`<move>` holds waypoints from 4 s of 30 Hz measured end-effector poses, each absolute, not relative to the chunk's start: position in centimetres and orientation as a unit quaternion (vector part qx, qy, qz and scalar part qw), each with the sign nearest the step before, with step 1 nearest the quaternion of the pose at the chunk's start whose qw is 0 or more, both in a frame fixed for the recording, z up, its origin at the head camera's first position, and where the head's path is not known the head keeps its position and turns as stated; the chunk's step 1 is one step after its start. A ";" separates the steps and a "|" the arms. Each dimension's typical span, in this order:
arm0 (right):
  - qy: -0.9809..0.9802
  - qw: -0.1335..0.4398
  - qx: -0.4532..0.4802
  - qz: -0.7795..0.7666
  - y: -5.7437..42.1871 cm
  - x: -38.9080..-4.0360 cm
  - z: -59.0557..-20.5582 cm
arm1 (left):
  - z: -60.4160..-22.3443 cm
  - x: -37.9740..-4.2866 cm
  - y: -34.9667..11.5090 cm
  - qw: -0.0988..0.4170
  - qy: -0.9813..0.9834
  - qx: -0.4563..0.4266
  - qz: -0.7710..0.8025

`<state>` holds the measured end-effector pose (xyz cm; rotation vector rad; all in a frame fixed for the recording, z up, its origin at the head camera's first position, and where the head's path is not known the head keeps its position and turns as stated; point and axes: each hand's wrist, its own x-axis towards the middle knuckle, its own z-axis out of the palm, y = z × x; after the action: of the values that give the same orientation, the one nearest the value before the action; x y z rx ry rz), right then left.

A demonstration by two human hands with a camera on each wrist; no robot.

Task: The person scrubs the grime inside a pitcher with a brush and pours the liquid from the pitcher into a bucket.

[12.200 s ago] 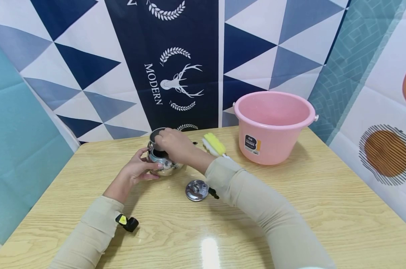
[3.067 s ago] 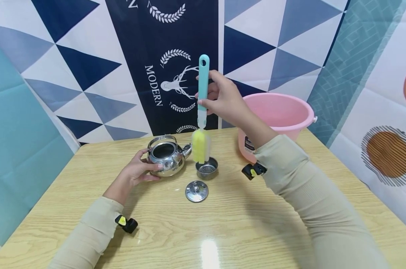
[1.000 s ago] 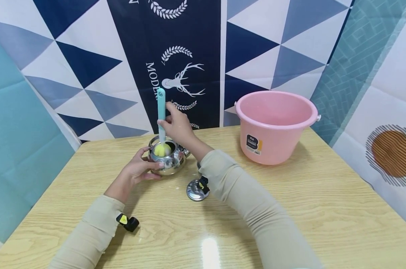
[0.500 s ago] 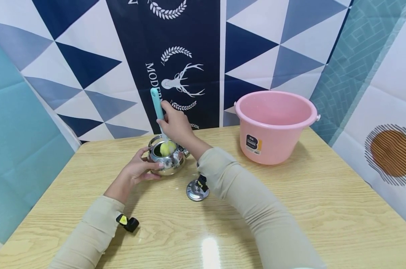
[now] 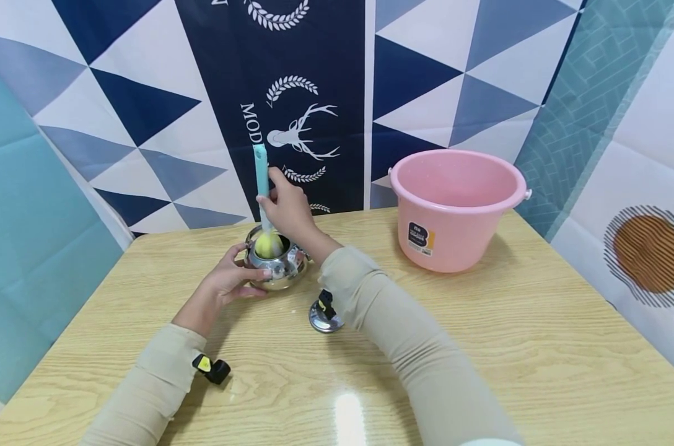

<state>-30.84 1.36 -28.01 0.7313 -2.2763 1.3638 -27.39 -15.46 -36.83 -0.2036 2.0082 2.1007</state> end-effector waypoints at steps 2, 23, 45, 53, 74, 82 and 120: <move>-0.811 0.183 0.261 0.490 1.3 -30.6 -27.9 | -36.9 -27.4 -15.5 0.114 0.684 -0.070 0.717; -0.837 0.235 0.303 0.390 1.6 -30.3 -27.4 | -36.8 -27.3 -15.5 0.116 0.686 -0.069 0.715; -0.808 0.149 0.293 0.489 1.6 -30.5 -27.7 | -36.7 -27.4 -15.3 0.114 0.687 -0.073 0.714; -0.803 0.068 0.253 0.536 3.0 -30.5 -26.5 | -36.9 -27.5 -15.3 0.112 0.683 -0.074 0.718; -0.820 0.225 0.319 0.419 1.8 -30.3 -27.9 | -36.5 -27.5 -14.8 0.118 0.685 -0.057 0.716; -0.815 0.196 0.312 0.448 1.6 -30.1 -28.0 | -36.6 -27.6 -14.8 0.118 0.686 -0.062 0.716; -0.798 0.117 0.223 0.548 2.1 -31.0 -28.5 | -36.8 -27.3 -14.9 0.110 0.684 -0.066 0.719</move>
<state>-31.04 2.13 -28.53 0.6542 -2.3348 1.6036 -27.34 -14.94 -36.75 -0.1941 2.0094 2.1122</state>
